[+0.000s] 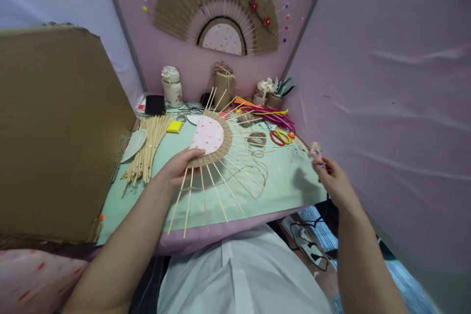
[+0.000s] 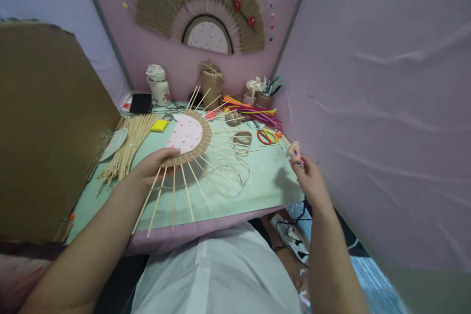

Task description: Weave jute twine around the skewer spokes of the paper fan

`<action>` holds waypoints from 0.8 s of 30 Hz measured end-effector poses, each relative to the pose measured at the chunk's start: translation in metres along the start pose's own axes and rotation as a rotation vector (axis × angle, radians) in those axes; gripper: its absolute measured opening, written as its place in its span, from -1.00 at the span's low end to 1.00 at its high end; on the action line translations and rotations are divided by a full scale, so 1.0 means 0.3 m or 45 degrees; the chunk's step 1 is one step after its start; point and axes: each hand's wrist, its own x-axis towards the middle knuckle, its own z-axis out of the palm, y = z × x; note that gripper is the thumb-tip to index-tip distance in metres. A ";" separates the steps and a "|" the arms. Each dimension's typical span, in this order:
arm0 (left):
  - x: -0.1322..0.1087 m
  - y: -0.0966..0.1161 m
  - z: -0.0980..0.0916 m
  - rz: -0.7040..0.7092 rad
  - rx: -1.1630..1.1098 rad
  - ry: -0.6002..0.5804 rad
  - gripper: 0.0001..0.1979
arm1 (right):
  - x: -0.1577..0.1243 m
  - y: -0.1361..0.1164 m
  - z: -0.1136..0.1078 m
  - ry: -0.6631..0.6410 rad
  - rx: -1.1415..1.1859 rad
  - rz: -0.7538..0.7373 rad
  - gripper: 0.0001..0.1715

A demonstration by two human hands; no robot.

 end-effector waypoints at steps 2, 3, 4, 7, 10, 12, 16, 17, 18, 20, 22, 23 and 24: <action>0.002 -0.006 0.002 0.002 0.049 -0.006 -0.67 | -0.075 -0.075 -0.035 -0.038 0.450 0.068 -0.60; 0.002 -0.008 0.004 0.005 0.079 0.001 -0.65 | -0.110 -0.114 -0.045 -0.114 0.609 0.117 -0.62; 0.000 -0.010 0.006 0.011 0.111 0.013 -0.63 | -0.142 -0.149 -0.049 -0.224 0.705 0.157 -0.64; -0.009 -0.010 0.014 0.022 0.191 0.009 -0.62 | -0.220 -0.223 -0.028 -0.537 0.730 0.188 -0.64; -0.019 -0.008 0.018 0.034 0.235 -0.006 -0.63 | -0.273 -0.255 0.019 -0.772 0.532 0.144 -0.53; -0.023 -0.008 0.019 0.045 0.261 -0.029 -0.63 | -0.294 -0.269 0.043 -0.852 0.383 0.093 -0.47; -0.028 -0.010 0.020 0.053 0.309 -0.069 -0.58 | -0.289 -0.298 0.047 -0.975 0.141 0.024 -0.42; -0.028 -0.010 0.020 0.051 0.320 -0.067 -0.57 | -0.278 -0.304 0.041 -1.006 0.095 0.016 -0.40; -0.028 -0.010 0.020 0.049 0.329 -0.068 -0.57 | -0.264 -0.308 0.035 -1.037 0.052 0.008 -0.39; -0.029 -0.010 0.020 0.043 0.338 -0.089 -0.57 | -0.230 -0.314 0.022 -1.114 -0.015 -0.002 -0.37; -0.031 -0.011 0.022 0.039 0.338 -0.116 -0.58 | -0.196 -0.317 0.014 -1.199 -0.051 0.002 -0.37; -0.032 -0.011 0.024 0.035 0.339 -0.125 -0.59 | -0.181 -0.319 0.012 -1.232 -0.057 0.008 -0.38; -0.034 -0.011 0.026 0.034 0.340 -0.130 -0.59 | -0.168 -0.321 0.011 -1.260 -0.057 0.013 -0.38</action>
